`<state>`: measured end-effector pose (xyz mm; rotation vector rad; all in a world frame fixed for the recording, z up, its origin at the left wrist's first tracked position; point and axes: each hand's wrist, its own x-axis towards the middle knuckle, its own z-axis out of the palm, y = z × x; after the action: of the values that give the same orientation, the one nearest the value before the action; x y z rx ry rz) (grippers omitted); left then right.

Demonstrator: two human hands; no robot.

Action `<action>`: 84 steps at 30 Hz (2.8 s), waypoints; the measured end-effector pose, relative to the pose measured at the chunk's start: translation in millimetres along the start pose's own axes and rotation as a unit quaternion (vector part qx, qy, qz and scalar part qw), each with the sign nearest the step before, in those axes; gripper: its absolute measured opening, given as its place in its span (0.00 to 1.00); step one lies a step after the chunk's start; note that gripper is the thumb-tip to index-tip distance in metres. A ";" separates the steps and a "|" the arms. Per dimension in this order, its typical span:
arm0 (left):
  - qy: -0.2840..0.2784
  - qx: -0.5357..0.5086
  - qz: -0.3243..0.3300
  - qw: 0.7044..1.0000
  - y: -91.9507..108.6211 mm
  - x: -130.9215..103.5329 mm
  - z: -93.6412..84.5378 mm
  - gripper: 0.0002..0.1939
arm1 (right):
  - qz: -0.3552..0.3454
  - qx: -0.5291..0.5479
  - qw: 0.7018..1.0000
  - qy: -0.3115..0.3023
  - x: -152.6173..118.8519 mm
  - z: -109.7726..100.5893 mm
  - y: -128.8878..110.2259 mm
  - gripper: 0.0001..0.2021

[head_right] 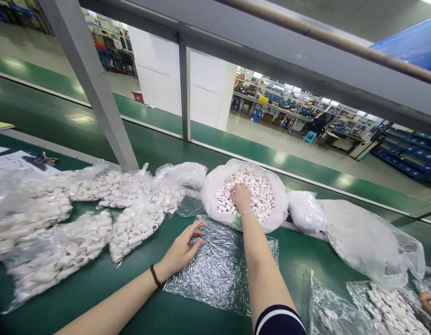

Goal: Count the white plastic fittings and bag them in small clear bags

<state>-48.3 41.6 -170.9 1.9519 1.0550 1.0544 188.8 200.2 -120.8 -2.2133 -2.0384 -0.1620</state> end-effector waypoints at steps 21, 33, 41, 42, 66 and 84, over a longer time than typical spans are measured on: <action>-0.011 0.049 0.047 0.998 0.0 1.3 -0.7 0.19 | 0.033 -0.030 0.996 -0.078 0.4 -4.1 -1.8 0.19; 0.001 0.043 0.058 0.997 0.4 2.4 -0.9 0.16 | 0.020 -0.031 0.995 -0.092 -11.2 -11.1 -1.3 0.21; 0.002 0.048 0.058 0.997 1.9 2.8 -2.6 0.14 | -0.002 -0.021 0.994 -0.105 3.5 -9.2 7.1 0.18; 0.000 0.046 0.055 0.997 2.2 2.8 -2.6 0.14 | 0.000 -0.022 0.995 -0.102 3.7 -8.2 6.6 0.18; -0.001 0.033 0.058 0.998 3.5 2.1 -1.2 0.13 | 0.050 0.164 0.981 -0.086 7.2 -2.3 18.9 0.15; -0.027 -0.670 -0.382 0.636 118.7 -10.0 39.3 0.19 | -0.012 0.538 0.842 0.029 -178.9 -61.6 -6.9 0.07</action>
<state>22.3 -27.1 -93.3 0.2240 0.5482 0.7906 167.6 14.7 -89.4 -1.4069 -1.4827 0.7251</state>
